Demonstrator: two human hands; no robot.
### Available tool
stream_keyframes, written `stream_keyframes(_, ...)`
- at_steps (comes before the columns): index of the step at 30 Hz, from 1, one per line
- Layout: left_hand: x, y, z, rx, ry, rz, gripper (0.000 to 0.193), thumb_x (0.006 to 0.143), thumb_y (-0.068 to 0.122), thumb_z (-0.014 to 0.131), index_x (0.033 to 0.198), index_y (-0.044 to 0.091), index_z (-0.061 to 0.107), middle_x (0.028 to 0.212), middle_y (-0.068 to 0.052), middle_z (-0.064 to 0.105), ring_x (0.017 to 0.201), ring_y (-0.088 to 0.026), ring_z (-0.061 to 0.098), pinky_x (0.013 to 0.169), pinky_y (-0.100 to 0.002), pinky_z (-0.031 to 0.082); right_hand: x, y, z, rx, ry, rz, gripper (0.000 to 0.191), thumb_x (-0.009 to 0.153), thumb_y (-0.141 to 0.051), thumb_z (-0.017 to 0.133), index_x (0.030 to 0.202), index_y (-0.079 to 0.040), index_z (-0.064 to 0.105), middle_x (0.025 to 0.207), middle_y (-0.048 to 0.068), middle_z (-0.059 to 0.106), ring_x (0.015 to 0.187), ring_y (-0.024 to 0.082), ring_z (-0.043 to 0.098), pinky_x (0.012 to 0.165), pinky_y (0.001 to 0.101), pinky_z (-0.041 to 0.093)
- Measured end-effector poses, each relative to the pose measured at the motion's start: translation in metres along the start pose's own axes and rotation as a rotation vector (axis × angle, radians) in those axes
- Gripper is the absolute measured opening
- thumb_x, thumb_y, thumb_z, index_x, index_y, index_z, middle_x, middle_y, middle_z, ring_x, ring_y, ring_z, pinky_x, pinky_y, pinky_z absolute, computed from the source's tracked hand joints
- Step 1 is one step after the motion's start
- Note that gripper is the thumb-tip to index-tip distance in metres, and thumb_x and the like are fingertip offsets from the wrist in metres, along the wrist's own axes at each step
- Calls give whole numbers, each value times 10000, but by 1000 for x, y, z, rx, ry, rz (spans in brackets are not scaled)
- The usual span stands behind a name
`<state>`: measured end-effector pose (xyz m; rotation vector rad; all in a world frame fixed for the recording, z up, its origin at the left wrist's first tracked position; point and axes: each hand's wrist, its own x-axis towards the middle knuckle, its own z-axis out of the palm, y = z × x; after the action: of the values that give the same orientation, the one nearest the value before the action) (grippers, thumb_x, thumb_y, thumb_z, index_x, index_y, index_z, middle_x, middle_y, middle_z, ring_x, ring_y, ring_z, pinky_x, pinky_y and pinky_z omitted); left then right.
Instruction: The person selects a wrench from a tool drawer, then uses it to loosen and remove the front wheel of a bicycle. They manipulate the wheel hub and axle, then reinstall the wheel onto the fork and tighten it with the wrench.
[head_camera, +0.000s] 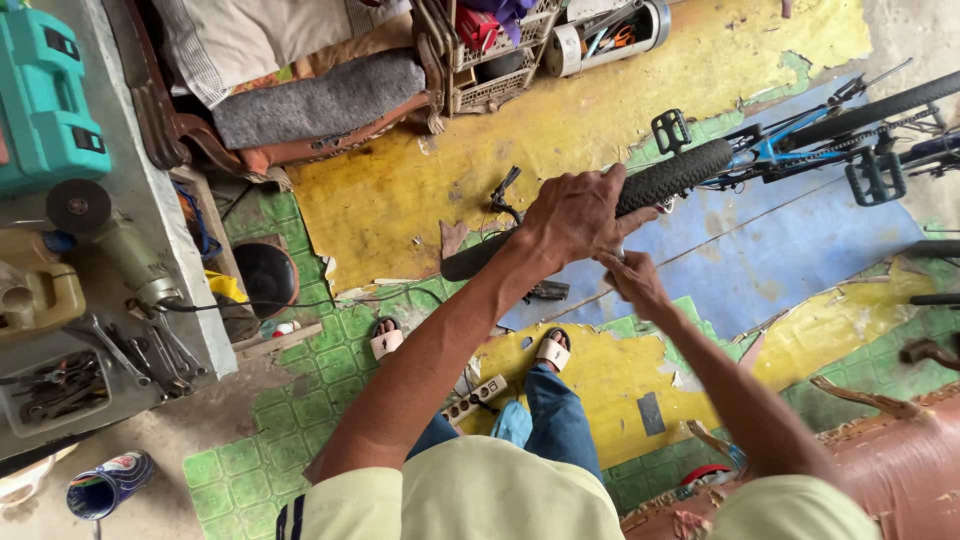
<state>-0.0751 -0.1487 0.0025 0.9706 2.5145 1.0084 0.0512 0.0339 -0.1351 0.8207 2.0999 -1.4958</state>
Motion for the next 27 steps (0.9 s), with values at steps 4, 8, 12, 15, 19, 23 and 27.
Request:
stream_keyframes(4, -2, 1, -3, 6, 6, 13, 676, 890, 691, 595, 1030, 30, 579, 802, -229, 716, 773, -409, 728, 675, -508, 585, -1, 9, 33, 569, -87, -43, 262, 1017, -288, 614, 965, -32, 618, 772, 63, 636, 470, 61, 360, 417, 259, 255)
stream_keyframes(8, -7, 1, -5, 3, -11, -4, 681, 887, 692, 591, 1040, 29, 584, 804, -226, 719, 781, -399, 734, 693, -501, 590, -6, 6, 38, 617, -149, -70, 221, 1028, -226, 563, 994, -13, 611, 932, 90, 675, 493, 52, 351, 434, 255, 264)
stream_keyframes(12, -12, 1, -4, -13, 9, 1, 705, 883, 693, 590, 1078, 17, 593, 800, -223, 721, 771, -393, 736, 690, -502, 590, -7, 3, 36, 618, -183, -82, 246, 1027, -244, 548, 996, -15, 631, 925, 77, 688, 468, 41, 322, 418, 240, 242)
stream_keyframes(15, -13, 1, -2, 13, 17, 9, 735, 876, 690, 606, 1111, -6, 594, 803, -234, 717, 767, -399, 733, 679, -498, 593, -6, 0, 37, 506, -192, -170, 352, 1154, -242, 654, 1012, 78, 619, 737, 42, 435, 517, 56, 315, 451, 252, 235)
stream_keyframes(19, -12, 3, 2, 12, 18, 16, 731, 887, 679, 613, 1123, -13, 599, 807, -231, 724, 781, -397, 736, 691, -499, 592, -11, -8, 46, 246, 11, -297, 263, 885, -153, 748, 1041, -25, 579, 735, 20, 541, 481, 48, 420, 401, 271, 322)
stream_keyframes(23, -11, 5, 1, 24, 8, 8, 739, 888, 668, 616, 1157, -19, 593, 808, -238, 721, 785, -396, 738, 688, -492, 594, -20, -18, 48, 256, 92, -158, 207, 896, -182, 697, 919, 12, 627, 717, 49, 655, 433, 57, 390, 374, 281, 281)
stream_keyframes(27, -12, 8, -4, 17, -24, -8, 740, 882, 666, 617, 1158, -20, 586, 811, -238, 721, 787, -392, 742, 698, -488, 596, -20, -18, 48, 395, 66, -67, 340, 997, -260, 618, 872, 45, 698, 638, 47, 589, 431, 59, 340, 391, 270, 233)
